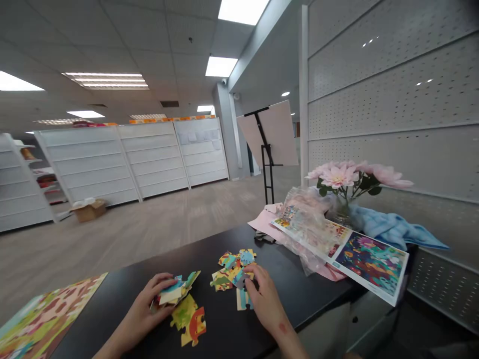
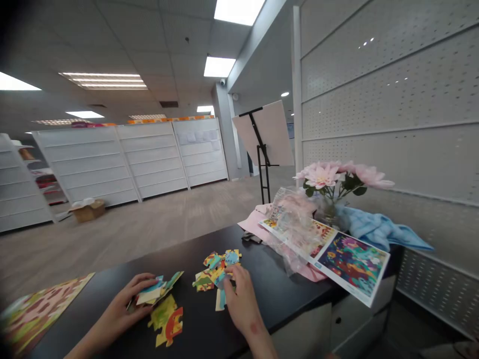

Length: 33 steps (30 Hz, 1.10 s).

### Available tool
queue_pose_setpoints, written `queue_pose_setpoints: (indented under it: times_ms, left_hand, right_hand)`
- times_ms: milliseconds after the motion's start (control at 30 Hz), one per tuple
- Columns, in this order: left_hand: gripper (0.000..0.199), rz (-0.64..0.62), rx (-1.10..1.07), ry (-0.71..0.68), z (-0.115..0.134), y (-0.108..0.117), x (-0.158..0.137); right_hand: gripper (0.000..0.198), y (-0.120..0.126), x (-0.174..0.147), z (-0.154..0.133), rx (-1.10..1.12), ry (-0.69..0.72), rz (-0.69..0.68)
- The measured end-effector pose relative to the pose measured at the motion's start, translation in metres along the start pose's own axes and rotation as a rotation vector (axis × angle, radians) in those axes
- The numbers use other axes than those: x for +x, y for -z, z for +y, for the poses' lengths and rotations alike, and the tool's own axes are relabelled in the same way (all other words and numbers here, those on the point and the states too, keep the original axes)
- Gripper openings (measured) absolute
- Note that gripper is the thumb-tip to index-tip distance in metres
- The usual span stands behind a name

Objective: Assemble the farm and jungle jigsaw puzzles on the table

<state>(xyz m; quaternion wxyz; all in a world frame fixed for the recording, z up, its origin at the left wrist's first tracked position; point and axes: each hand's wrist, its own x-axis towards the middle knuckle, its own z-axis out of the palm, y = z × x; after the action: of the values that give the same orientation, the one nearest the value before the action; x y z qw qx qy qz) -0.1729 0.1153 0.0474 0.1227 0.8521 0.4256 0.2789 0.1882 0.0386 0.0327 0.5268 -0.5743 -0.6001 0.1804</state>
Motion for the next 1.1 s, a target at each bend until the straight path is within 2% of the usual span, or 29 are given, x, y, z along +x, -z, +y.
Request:
queue_pose_setpoints:
  times_ms: [133,300,400,533,700,800,900,1000,1100]
  left_hand:
    - [0.039,0.041,-0.015,0.089,-0.004,0.008,-0.024]
    - [0.039,-0.01,0.034,0.15,-0.003,0.012,-0.059]
    - [0.042,-0.086,0.096,0.109,0.001,0.006,-0.076]
    - [0.062,-0.148,0.13,-0.06,0.016,-0.016,-0.076]
    - [0.075,-0.259,0.176,-0.201,0.065,-0.045,-0.044]
    - [0.076,-0.338,0.203,-0.263,0.099,-0.056,-0.014]
    - [0.081,-0.471,0.217,-0.273,0.122,-0.064,0.021]
    - [0.086,-0.556,0.196,-0.273,0.127,-0.076,0.059]
    - [0.076,-0.509,0.171,-0.28,0.114,-0.085,0.092]
  right_hand:
    - [0.027,-0.001,0.0,0.003,-0.005,0.019,-0.023]
    - [0.024,-0.003,-0.001,0.006,0.009,0.045,-0.038]
    - [0.023,-0.003,-0.002,0.005,0.009,0.068,-0.04]
    - [0.02,-0.004,-0.002,0.003,0.009,0.1,-0.075]
    - [0.019,-0.002,-0.002,-0.001,-0.014,0.123,-0.117]
    - [0.02,-0.001,-0.003,-0.002,-0.037,0.12,-0.115]
    - [0.024,-0.003,-0.004,0.0,-0.08,0.106,-0.099]
    - [0.033,-0.006,-0.004,0.003,-0.168,0.062,-0.096]
    - [0.045,-0.006,-0.004,0.0,-0.284,0.006,-0.16]
